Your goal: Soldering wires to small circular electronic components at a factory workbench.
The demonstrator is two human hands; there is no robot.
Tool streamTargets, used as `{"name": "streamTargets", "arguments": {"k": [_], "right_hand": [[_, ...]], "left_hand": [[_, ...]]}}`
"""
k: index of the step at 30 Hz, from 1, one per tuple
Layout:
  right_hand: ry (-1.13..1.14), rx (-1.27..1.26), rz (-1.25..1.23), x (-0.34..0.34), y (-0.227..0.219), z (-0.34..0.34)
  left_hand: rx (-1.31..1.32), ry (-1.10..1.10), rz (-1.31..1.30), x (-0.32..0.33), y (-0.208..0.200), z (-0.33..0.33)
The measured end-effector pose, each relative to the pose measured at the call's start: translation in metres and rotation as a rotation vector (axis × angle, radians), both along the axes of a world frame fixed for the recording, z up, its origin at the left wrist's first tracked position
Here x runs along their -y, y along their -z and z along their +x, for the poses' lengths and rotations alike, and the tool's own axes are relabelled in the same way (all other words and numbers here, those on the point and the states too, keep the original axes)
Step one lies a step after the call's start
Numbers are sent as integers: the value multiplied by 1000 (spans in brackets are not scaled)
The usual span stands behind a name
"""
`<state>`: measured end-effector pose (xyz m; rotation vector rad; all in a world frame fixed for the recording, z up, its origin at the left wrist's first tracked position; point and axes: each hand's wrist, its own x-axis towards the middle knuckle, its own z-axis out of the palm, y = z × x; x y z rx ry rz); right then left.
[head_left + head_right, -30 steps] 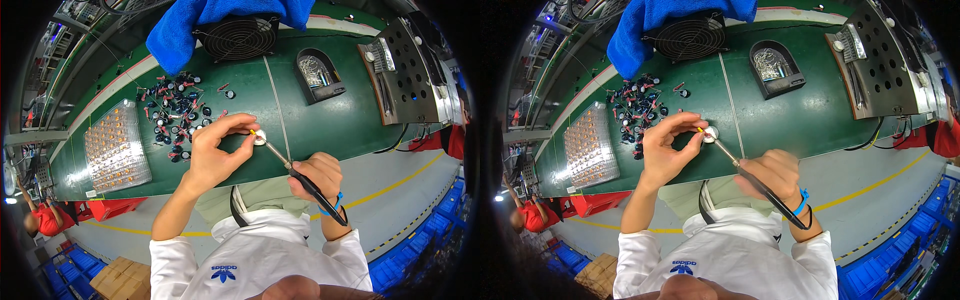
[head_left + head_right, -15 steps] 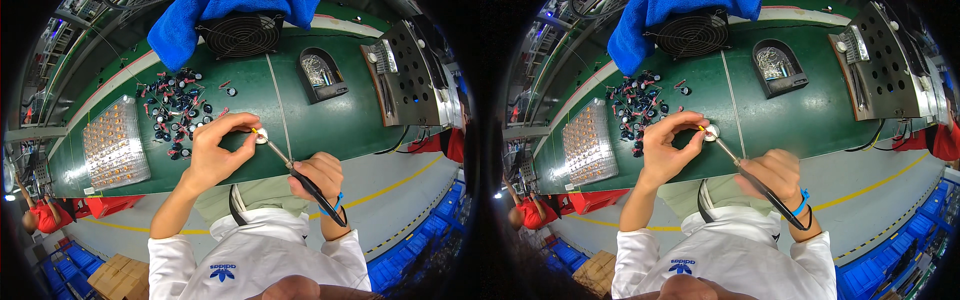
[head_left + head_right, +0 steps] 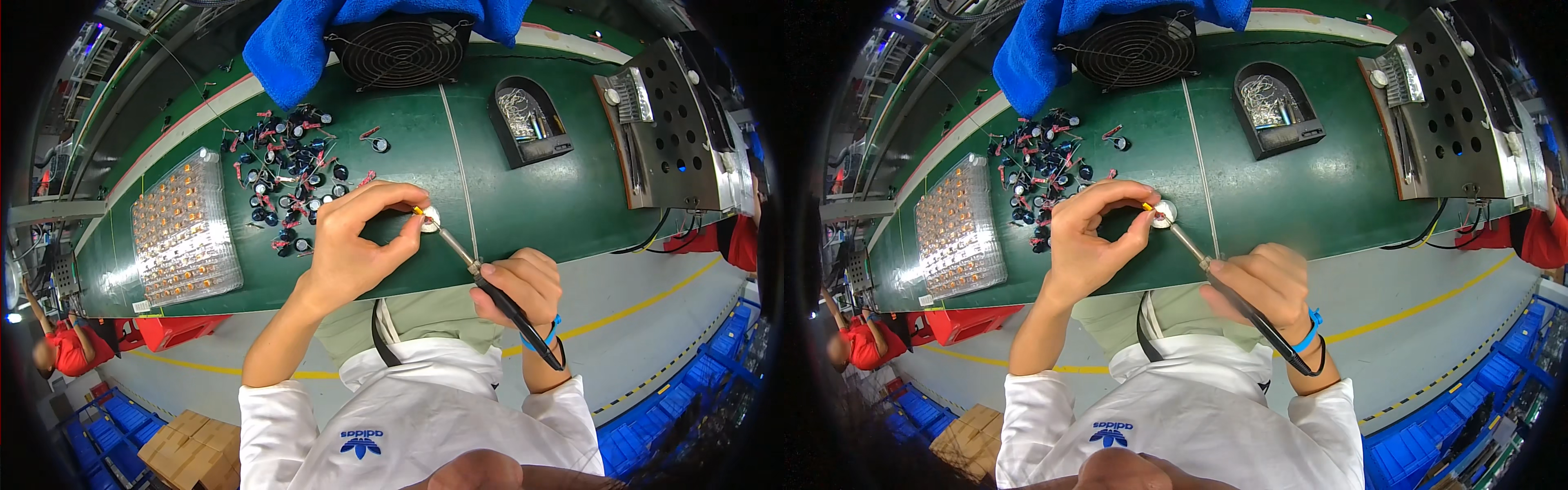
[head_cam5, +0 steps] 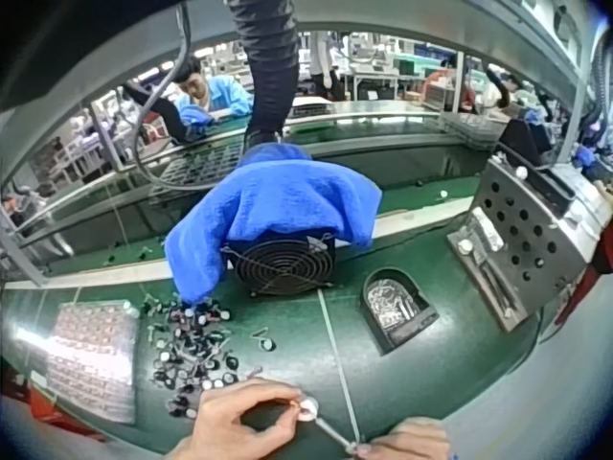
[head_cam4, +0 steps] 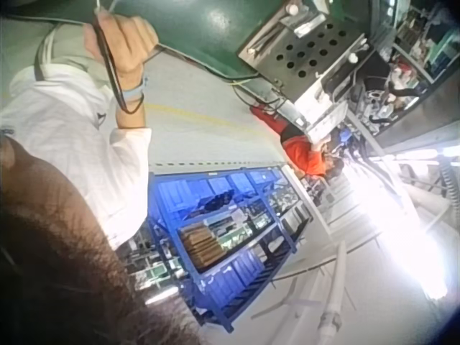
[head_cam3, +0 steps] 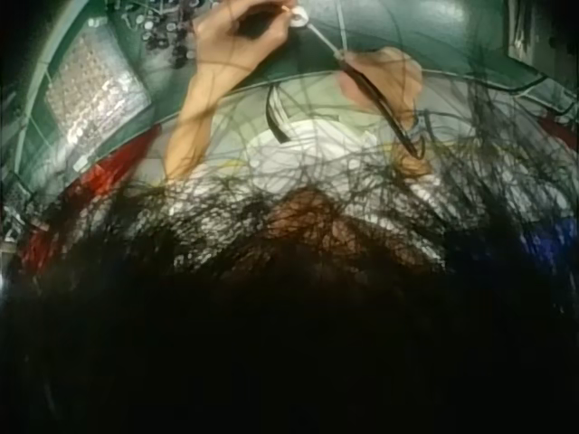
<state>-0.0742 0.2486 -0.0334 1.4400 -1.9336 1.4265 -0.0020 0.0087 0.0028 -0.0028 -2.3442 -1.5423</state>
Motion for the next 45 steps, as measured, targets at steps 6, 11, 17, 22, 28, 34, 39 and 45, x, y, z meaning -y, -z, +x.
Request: {"name": "streamTargets", "arguments": {"k": [6,11,17,22,28,34,39,45], "right_hand": [[1,5,4,0,2,1],[-5,8,21,-3,2,2],[18,48,-90,-5,9,-1],[33,80,-15,-1,1,3],[134,221,-158,7,-4,3],[118,201,-157,15,1,-2],[123,179,-126,18,1,-2],[151,143,-119,18,0,-1]], "left_hand": [[1,-10,10,-1,4,1],[3,-7,12,-3,3,1],[14,-6,-10,-1,3,-3],[-45,-75,-97,7,-5,6],[-169,-2,-211,20,-32,18],[118,-397,-293,158,-70,24],[37,-563,-393,284,-48,-43],[163,-565,-698,305,-15,-99]]}}
